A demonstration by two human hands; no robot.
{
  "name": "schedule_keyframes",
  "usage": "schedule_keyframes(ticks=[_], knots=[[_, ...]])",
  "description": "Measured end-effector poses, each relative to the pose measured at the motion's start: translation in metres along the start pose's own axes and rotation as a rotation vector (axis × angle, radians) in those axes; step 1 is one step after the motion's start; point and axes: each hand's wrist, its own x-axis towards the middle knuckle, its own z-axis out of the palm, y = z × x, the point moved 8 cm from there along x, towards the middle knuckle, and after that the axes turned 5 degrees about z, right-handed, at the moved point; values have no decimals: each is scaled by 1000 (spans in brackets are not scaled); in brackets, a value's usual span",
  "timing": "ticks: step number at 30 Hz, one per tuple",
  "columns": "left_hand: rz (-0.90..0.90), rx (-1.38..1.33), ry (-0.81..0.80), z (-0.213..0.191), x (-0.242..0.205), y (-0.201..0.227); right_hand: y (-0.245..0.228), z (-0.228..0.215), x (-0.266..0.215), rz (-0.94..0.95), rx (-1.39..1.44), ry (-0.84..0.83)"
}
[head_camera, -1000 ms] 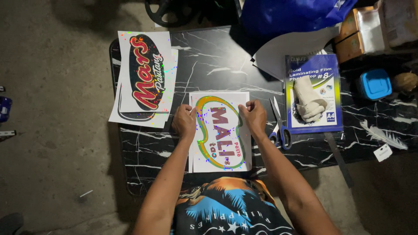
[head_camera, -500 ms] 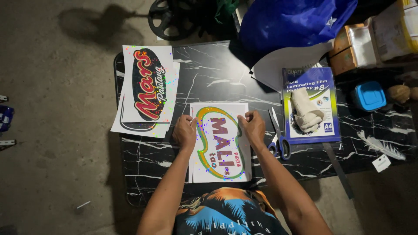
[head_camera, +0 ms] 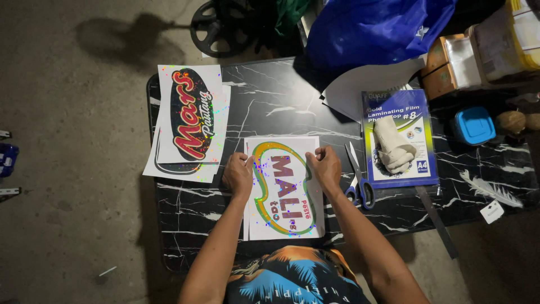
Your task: The person aligns a holographic sticker on a white sheet, places a clear laminating film over it, and smooths it with a white squeegee tool. They then flip the sheet and repeat the smoothing process on the other side.
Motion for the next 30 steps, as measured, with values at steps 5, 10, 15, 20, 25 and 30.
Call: schedule_keyframes(ticks=[5, 10, 15, 20, 25, 30], knots=[[-19, 3, -14, -4, 0, 3, -5, -1, -1, -3, -32, -11], [-38, 19, -30, -5, 1, 5, -1, 1, 1, -13, -40, -8], [-60, 26, -51, -3, 2, 3, -1, 2, 1, -25, -50, -10], [-65, 24, -51, 0, 2, -2, -38, -3, -14, -380, -214, 71], [-53, 28, -48, -1, 2, 1, -72, 19, -39, -810, -510, -17], [-92, 37, -63, -5, 3, 4, -65, 39, -43, -943, -715, -90]])
